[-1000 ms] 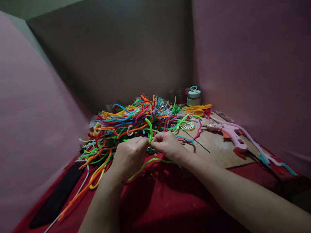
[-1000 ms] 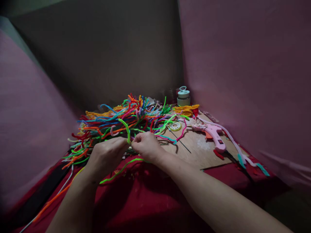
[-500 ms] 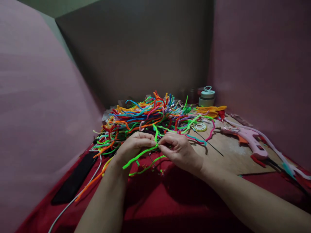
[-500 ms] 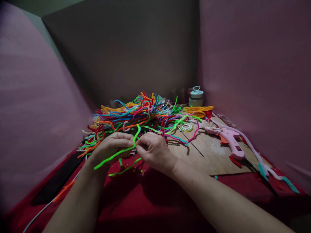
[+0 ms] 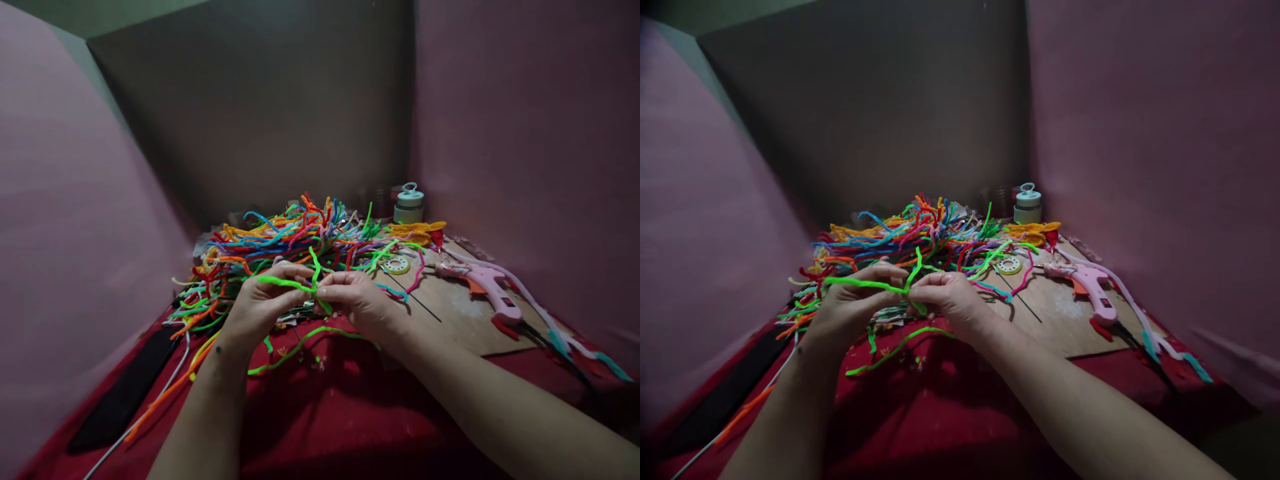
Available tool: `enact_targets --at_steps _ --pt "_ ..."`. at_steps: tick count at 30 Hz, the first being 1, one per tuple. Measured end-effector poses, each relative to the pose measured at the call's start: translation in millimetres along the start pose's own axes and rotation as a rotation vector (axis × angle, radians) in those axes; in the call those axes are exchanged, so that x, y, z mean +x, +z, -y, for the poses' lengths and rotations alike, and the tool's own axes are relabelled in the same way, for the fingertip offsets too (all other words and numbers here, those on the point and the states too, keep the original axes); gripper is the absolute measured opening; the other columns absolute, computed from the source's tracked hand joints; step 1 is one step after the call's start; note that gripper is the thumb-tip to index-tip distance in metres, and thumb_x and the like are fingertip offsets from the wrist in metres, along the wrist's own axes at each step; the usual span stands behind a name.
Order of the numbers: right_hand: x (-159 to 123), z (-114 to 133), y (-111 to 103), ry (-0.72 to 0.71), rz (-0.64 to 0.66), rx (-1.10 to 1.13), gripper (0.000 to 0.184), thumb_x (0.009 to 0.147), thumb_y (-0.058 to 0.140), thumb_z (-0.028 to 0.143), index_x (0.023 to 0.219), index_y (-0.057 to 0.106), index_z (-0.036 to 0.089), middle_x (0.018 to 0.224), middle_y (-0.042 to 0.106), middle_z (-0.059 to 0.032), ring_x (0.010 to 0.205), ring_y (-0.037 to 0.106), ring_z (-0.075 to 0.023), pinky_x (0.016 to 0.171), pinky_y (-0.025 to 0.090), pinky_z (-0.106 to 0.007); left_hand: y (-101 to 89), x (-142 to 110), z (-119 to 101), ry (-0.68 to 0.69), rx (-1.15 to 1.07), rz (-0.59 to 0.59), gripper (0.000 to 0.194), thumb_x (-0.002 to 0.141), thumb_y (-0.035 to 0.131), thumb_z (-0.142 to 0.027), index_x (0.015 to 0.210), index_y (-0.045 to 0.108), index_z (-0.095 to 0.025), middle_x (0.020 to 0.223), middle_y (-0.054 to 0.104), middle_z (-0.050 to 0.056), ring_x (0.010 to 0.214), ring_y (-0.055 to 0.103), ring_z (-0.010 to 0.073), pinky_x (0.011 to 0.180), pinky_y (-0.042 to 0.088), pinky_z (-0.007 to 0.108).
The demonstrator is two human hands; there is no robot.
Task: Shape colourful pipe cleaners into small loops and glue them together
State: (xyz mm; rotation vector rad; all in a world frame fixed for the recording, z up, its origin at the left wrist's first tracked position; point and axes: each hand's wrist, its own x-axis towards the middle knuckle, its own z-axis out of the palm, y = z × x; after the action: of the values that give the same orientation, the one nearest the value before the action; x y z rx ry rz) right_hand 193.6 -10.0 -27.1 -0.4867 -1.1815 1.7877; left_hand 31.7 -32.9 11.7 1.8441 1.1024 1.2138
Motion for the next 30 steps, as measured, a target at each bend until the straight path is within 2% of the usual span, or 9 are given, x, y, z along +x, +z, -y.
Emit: enact_targets --at_steps 3,7,11,15,18,20,24,27,30 --pt "0 1 1 -0.025 0.007 -0.023 0.007 0.062 0.064 0.019 0.06 0.06 0.014 0.052 0.054 0.002 0.047 0.043 -0.007 0.049 0.029 -0.023 -0.8 0 -2 0.171 0.101 0.037 0.008 0.07 0.067 -0.018 0.077 0.069 -0.02 0.088 0.056 0.004 0.09 0.052 0.0168 0.077 0.042 0.026" --pt "-3 4 3 -0.065 0.017 -0.16 0.009 0.062 0.065 0.021 0.059 0.061 0.013 0.052 0.052 0.0029 0.049 0.04 -0.0066 0.051 0.03 -0.023 -2.8 -3 -5 0.202 0.145 0.048 0.002 0.071 0.066 -0.02 0.073 0.067 -0.019 0.091 0.055 0.004 0.092 0.051 0.0179 0.077 0.042 0.027" --pt "-7 8 5 -0.137 0.038 -0.382 0.01 0.065 0.061 0.02 0.059 0.06 0.013 0.054 0.05 0.0035 0.052 0.04 -0.0068 0.052 0.031 -0.022 -2.0 -7 -12 -0.013 0.206 0.093 0.015 0.074 0.062 -0.028 0.067 0.059 -0.016 0.071 0.052 0.0 0.068 0.048 0.0125 0.061 0.039 0.023" --pt "-10 6 7 -0.32 -0.045 -0.657 0.012 0.07 0.053 0.015 0.059 0.058 0.014 0.054 0.052 0.0024 0.052 0.044 -0.0078 0.051 0.033 -0.021 4.3 -6 -9 -0.27 0.064 0.129 0.026 0.077 0.057 -0.035 0.062 0.048 -0.015 0.057 0.041 -0.004 0.052 0.034 0.0074 0.048 0.028 0.02" --pt "-10 2 7 -0.507 -0.138 -0.882 0.014 0.069 0.051 0.012 0.057 0.057 0.015 0.056 0.054 0.0006 0.056 0.047 -0.0094 0.056 0.036 -0.022 9.0 -3 -2 -0.329 -0.08 0.155 0.026 0.077 0.056 -0.034 0.063 0.047 -0.015 0.059 0.041 -0.004 0.053 0.033 0.0066 0.048 0.028 0.019" --pt "-9 0 6 -0.549 -0.177 -0.935 0.014 0.069 0.05 0.011 0.058 0.057 0.015 0.058 0.055 0.0 0.057 0.048 -0.0098 0.057 0.036 -0.022 11.1 -1 0 -0.327 -0.094 0.132 0.025 0.077 0.056 -0.034 0.064 0.048 -0.014 0.059 0.041 -0.004 0.054 0.034 0.0065 0.05 0.03 0.019" --pt "-7 -1 5 -0.457 -0.18 -0.825 0.015 0.073 0.05 0.017 0.061 0.057 0.015 0.057 0.055 0.0008 0.054 0.047 -0.009 0.053 0.036 -0.02 14.2 -1 0 -0.218 0.08 -0.011 0.018 0.076 0.058 -0.032 0.073 0.055 -0.015 0.066 0.051 -0.002 0.06 0.045 0.0093 0.057 0.037 0.021" --pt "-6 -1 4 -0.419 -0.203 -0.776 0.016 0.074 0.05 0.02 0.061 0.058 0.014 0.057 0.054 0.0008 0.055 0.047 -0.0093 0.053 0.036 -0.02 16.6 -4 0 -0.023 0.328 -0.141 0.014 0.075 0.059 -0.03 0.079 0.059 -0.016 0.072 0.058 0.0 0.066 0.051 0.0119 0.063 0.041 0.023" --pt "-5 0 5 -0.393 -0.209 -0.733 0.015 0.072 0.051 0.02 0.059 0.057 0.014 0.056 0.052 0.0016 0.055 0.045 -0.0091 0.053 0.035 -0.021 18.3 -7 0 0.172 0.563 -0.157 0.011 0.079 0.056 -0.027 0.081 0.061 -0.018 0.075 0.061 0.001 0.068 0.054 0.0124 0.066 0.041 0.023"
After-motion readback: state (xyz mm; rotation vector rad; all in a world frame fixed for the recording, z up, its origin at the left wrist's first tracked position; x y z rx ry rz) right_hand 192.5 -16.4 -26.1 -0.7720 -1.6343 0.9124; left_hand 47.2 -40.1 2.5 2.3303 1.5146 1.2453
